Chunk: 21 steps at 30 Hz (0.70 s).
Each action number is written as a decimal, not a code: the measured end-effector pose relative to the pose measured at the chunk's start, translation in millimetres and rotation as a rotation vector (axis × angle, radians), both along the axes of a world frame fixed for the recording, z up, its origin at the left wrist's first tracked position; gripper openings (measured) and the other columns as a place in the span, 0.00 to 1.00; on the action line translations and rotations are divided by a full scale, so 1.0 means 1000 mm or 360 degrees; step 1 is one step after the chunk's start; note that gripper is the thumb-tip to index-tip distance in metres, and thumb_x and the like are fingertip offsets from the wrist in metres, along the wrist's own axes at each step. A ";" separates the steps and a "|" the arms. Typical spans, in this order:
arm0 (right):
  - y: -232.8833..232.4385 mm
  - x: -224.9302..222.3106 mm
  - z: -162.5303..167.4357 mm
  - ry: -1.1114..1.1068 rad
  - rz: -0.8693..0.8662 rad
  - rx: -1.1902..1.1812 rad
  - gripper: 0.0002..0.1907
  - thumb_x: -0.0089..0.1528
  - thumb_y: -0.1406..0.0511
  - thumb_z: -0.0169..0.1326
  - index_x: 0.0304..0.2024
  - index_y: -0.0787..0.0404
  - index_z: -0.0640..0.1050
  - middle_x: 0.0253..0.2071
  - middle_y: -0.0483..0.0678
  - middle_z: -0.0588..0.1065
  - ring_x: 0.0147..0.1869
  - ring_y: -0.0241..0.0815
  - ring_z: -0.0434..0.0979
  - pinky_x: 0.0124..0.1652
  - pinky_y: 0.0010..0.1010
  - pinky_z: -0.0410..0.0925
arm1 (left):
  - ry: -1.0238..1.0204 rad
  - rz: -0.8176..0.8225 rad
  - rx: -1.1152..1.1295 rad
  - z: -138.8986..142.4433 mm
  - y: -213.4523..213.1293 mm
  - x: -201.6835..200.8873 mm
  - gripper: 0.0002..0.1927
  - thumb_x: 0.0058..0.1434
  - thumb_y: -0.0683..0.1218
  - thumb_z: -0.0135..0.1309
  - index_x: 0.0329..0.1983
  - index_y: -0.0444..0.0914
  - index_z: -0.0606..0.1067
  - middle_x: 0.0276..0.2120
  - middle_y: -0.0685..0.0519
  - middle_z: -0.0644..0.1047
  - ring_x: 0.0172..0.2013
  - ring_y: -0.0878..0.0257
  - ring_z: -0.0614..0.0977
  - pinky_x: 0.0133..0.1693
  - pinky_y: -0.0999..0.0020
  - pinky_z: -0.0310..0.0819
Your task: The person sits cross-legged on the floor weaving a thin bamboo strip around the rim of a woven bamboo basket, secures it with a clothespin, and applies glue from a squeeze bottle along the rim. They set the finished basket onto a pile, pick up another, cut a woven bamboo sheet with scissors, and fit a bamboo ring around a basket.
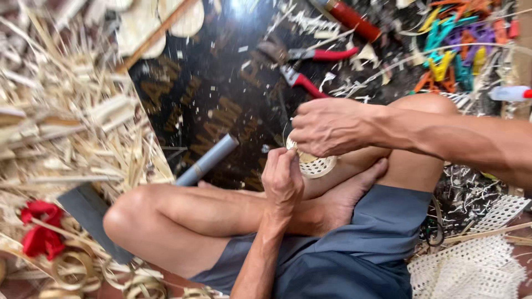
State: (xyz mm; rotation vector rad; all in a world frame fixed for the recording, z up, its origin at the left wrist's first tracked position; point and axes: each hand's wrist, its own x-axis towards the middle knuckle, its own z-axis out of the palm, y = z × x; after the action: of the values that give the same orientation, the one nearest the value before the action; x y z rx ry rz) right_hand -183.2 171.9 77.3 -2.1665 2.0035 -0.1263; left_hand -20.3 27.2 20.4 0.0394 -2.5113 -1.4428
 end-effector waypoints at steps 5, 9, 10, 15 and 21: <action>-0.007 -0.002 0.008 0.0191 0.0327 -0.0038 0.09 0.53 0.59 0.54 0.22 0.54 0.78 0.28 0.39 0.73 0.37 0.39 0.74 0.38 0.33 0.64 | 0.0027 -0.0084 -0.0079 0.001 0.002 0.000 0.08 0.61 0.32 0.54 0.42 0.31 0.74 0.38 0.42 0.76 0.38 0.47 0.80 0.39 0.57 0.76; -0.009 0.005 0.006 0.0357 0.0380 0.0081 0.09 0.52 0.59 0.55 0.18 0.53 0.78 0.27 0.40 0.74 0.38 0.42 0.75 0.41 0.34 0.65 | 0.0076 -0.0162 -0.0163 -0.003 0.000 -0.004 0.07 0.59 0.31 0.52 0.40 0.32 0.73 0.39 0.43 0.76 0.38 0.47 0.80 0.40 0.56 0.76; -0.008 0.008 0.004 0.0401 0.0288 0.0093 0.10 0.53 0.60 0.55 0.18 0.53 0.78 0.26 0.40 0.74 0.39 0.43 0.75 0.40 0.34 0.65 | 0.0102 -0.0177 -0.0173 -0.004 -0.002 -0.006 0.07 0.59 0.31 0.52 0.40 0.32 0.73 0.38 0.42 0.76 0.38 0.47 0.80 0.39 0.56 0.76; 0.000 0.034 -0.014 0.0075 -0.0861 0.0076 0.07 0.50 0.60 0.56 0.22 0.57 0.78 0.25 0.45 0.74 0.37 0.46 0.75 0.34 0.37 0.67 | 0.0130 -0.0153 -0.0195 -0.005 -0.006 -0.010 0.07 0.60 0.32 0.53 0.42 0.32 0.74 0.38 0.42 0.76 0.37 0.47 0.80 0.39 0.56 0.76; 0.016 0.051 -0.009 0.0146 -0.0493 -0.0066 0.07 0.50 0.62 0.56 0.22 0.59 0.79 0.26 0.46 0.74 0.38 0.47 0.73 0.35 0.37 0.68 | 0.0247 -0.0254 -0.0357 -0.006 -0.004 0.000 0.08 0.60 0.34 0.54 0.43 0.33 0.74 0.38 0.43 0.76 0.38 0.46 0.80 0.40 0.56 0.76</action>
State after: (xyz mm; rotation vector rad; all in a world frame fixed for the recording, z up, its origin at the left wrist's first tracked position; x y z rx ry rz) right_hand -131.7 187.6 67.9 -1.9007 2.3969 -0.1138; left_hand -20.7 23.5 14.7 -0.3069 -2.5771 -1.1576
